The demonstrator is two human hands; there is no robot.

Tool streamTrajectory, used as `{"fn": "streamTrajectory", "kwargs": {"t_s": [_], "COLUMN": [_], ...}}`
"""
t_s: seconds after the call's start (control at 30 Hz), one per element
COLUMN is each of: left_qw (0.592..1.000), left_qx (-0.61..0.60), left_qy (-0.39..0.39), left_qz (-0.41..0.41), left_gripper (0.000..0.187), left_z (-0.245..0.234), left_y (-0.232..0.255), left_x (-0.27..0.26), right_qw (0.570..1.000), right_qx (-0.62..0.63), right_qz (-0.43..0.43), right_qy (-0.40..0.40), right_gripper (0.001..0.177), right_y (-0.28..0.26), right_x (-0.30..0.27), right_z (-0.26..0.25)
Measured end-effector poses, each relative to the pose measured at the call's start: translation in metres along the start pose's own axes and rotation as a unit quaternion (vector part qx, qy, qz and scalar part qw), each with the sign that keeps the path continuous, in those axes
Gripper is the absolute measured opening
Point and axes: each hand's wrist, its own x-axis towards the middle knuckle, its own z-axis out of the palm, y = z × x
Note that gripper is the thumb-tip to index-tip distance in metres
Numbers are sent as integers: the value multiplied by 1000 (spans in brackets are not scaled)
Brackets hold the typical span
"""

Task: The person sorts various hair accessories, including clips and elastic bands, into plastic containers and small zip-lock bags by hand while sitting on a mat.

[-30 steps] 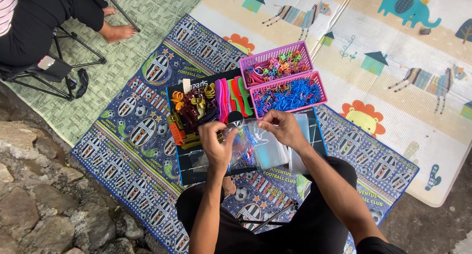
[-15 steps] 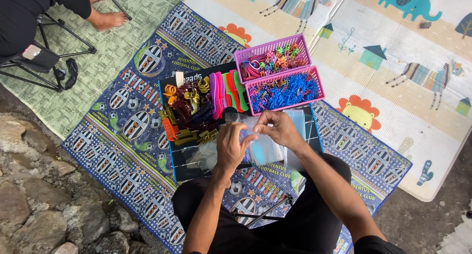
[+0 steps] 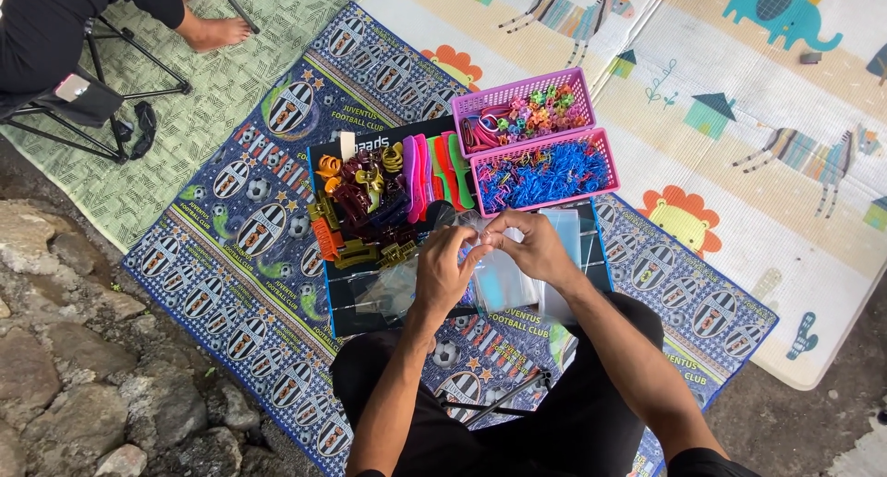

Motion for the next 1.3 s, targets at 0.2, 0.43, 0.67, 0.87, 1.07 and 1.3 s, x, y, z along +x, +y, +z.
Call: {"fn": "streamTrajectory", "kwargs": {"t_s": [0.2, 0.43, 0.67, 0.87, 1.07, 1.3], "left_qw": [1000, 999, 1000, 999, 992, 993], "left_qx": [2, 6, -6, 17, 72, 51], "left_qy": [-9, 49, 20, 43, 97, 97], "left_qz": [7, -3, -1, 20, 40, 36], "left_gripper": [17, 12, 13, 13, 12, 18], "left_z": [-6, -6, -3, -3, -1, 0], "left_y": [-1, -11, 9, 9, 2, 6], "left_x": [6, 4, 9, 9, 4, 7], "right_qw": [1000, 998, 1000, 996, 982, 985], "right_qx": [-4, -24, -3, -72, -158, -111], "right_qz": [-3, -7, 2, -41, -100, -108], "right_qy": [7, 64, 3, 22, 41, 74], "right_gripper": [6, 10, 15, 3, 2, 11], "right_y": [-22, 15, -21, -3, 7, 7], "right_x": [3, -3, 0, -4, -5, -7], "right_z": [-1, -12, 3, 1, -5, 1]}}
